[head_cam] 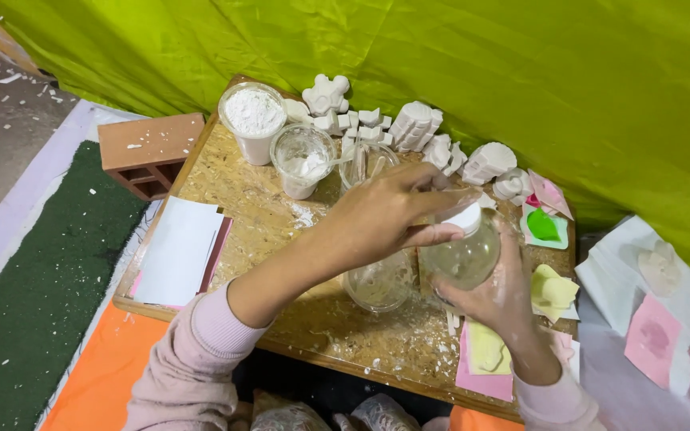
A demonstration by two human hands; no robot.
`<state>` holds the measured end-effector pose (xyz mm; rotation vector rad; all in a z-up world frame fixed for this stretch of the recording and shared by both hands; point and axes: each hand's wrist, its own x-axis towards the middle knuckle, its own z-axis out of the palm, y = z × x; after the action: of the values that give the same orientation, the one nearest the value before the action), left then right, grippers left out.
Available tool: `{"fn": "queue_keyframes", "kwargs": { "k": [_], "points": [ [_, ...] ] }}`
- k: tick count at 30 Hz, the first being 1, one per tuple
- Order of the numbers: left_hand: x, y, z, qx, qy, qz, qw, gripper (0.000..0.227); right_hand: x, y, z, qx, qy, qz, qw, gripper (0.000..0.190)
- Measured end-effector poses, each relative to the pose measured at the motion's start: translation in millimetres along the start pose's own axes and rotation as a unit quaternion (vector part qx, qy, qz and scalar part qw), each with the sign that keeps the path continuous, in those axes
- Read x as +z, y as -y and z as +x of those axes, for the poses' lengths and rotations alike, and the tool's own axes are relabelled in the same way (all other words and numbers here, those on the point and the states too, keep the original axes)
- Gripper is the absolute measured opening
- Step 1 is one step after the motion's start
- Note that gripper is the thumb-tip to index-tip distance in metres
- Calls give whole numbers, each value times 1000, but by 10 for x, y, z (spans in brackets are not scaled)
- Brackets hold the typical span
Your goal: The person mixes white clay powder with water in a clear plastic cup using a wooden stick, carefully adjusting the consistency before pouring the mixture into a mold.
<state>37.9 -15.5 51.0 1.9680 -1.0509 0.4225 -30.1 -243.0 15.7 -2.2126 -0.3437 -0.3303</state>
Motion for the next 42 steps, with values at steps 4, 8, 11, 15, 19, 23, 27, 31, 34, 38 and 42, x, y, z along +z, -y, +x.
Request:
{"fn": "queue_keyframes", "kwargs": {
  "k": [4, 8, 11, 15, 19, 23, 27, 31, 34, 38, 42],
  "points": [
    [5, 13, 252, 35, -22, -7, 999, 26, 125, 81, 249, -1, -22, -2, 1000, 96],
    [-26, 4, 469, 54, -22, 0, 998, 25, 237, -122, 446, -141, -80, 7, 987, 101],
    [122, 173, 605, 53, -40, 21, 998, 28, 359, -343, 620, -10, -69, 309, 948, 63],
    [537, 612, 787, 29, -80, 41, 995, 28, 647, -261, 769, 71, -181, 4, 981, 102],
    [461, 661, 842, 13, -52, 64, 996, 23, 701, -427, 842, 89, -163, 42, 982, 101],
    [456, 733, 827, 21, -5, 55, 998, 29, 757, -704, 882, 22, -145, 62, 987, 107],
    [452, 712, 835, -1, 31, 7, 999, 25, 701, -682, 879, 1, -120, 107, 987, 97],
    [556, 844, 909, 17, 14, -19, 1000, 52, 650, -1260, 869, 21, -58, 72, 995, 97],
    [691, 1024, 954, 20, -22, -16, 999, 36, 664, -1176, 896, -50, -100, 86, 990, 104],
    [452, 849, 864, 8, 8, -65, 998, 43, 620, -1073, 898, -100, -70, 108, 987, 109],
    [100, 536, 727, 18, 23, -84, 996, 49, 477, -998, 948, -98, -71, 112, 986, 128]
  ]
}}
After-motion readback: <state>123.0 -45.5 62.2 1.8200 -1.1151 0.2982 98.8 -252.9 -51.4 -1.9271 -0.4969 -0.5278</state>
